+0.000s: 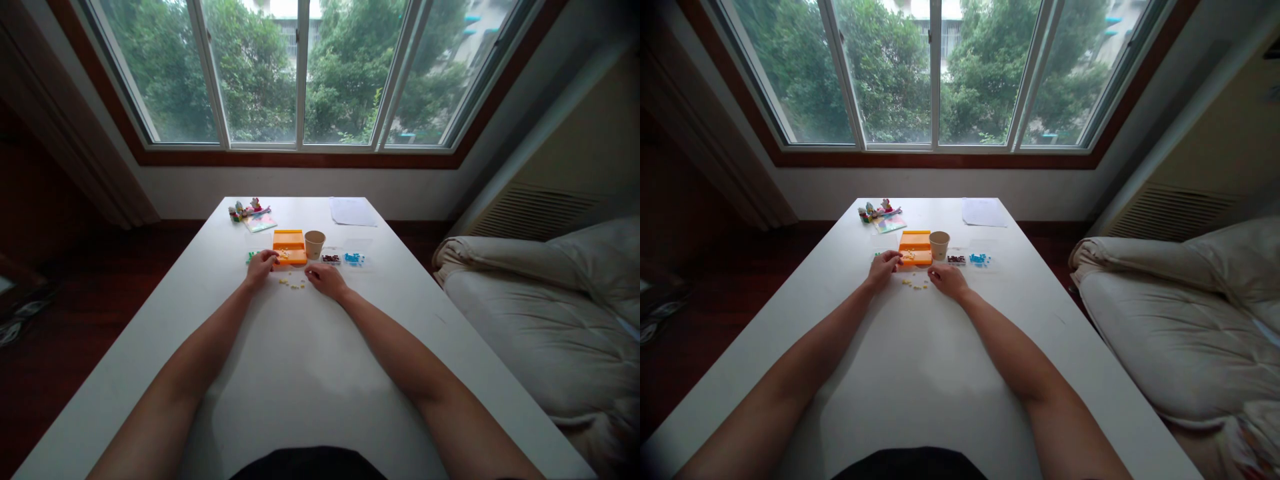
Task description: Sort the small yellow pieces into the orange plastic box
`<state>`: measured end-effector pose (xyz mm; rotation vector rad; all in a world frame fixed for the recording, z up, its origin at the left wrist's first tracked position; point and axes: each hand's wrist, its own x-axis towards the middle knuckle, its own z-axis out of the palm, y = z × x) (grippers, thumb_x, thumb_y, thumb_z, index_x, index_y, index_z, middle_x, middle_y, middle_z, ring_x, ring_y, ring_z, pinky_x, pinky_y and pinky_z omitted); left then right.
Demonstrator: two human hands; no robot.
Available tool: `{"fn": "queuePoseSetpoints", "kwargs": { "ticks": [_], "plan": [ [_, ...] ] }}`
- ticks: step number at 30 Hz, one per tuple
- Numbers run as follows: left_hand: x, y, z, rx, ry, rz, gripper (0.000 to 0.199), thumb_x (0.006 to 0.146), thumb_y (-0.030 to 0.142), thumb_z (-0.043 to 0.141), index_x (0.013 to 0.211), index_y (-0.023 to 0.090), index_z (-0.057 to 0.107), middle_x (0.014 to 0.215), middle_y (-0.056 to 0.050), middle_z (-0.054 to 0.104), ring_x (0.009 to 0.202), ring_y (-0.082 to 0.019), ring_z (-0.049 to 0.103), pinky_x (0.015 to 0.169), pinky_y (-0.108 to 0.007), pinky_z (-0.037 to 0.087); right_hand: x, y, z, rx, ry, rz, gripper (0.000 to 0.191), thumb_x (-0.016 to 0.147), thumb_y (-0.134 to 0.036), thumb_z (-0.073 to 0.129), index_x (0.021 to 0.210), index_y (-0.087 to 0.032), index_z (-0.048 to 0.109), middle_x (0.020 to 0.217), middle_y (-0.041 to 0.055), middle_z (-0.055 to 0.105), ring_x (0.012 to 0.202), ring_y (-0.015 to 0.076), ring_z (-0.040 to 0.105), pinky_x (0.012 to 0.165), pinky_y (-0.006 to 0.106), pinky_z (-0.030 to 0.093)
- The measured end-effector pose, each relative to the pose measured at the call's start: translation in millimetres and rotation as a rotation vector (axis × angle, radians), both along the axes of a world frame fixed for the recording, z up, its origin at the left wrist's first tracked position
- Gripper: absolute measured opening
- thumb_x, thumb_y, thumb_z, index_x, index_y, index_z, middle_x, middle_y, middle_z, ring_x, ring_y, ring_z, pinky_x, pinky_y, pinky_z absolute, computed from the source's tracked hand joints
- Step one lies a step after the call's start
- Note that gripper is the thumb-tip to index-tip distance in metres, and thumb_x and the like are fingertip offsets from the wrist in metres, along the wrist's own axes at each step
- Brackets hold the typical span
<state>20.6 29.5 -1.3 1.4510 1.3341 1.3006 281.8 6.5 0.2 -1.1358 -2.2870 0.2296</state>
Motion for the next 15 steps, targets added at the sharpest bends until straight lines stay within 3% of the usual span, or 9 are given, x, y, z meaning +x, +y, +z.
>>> {"fn": "queuePoseSetpoints", "kwargs": {
  "ticks": [4,8,15],
  "plan": [
    [-1,-5,4.2,0.072,0.315,-0.119,0.027,0.081,0.036,0.06,0.096,0.018,0.073,0.073,-0.003,0.069,0.059,-0.013,0.057,0.057,-0.024,0.042,0,1,0.0,0.001,0.016,0.005,0.015,0.092,-0.024,0.056,0.095,-0.021,0.071,0.08,0.0017,0.068,0.073,0.0135,0.058,0.072,0.022,0.039],
    [3,-14,11.0,0.187,0.652,-0.26,0.022,0.084,0.031,0.059,0.093,0.02,0.075,0.082,-0.004,0.071,0.068,-0.016,0.059,0.063,-0.026,0.043,0,1,-0.5,0.01,0.032,0.011,0.014,0.092,-0.024,0.057,0.095,-0.022,0.071,0.077,0.0006,0.066,0.07,0.013,0.056,0.07,0.022,0.038],
    [8,-22,14.0,0.29,0.918,-0.29,0.031,0.089,0.022,0.051,0.108,0.026,0.075,0.106,-0.005,0.07,0.087,-0.018,0.064,0.076,-0.027,0.047,0,4,-3.4,0.027,0.048,0.02,0.013,0.091,-0.023,0.059,0.093,-0.021,0.072,0.078,0.0015,0.067,0.07,0.013,0.056,0.069,0.023,0.037]
  ]
}}
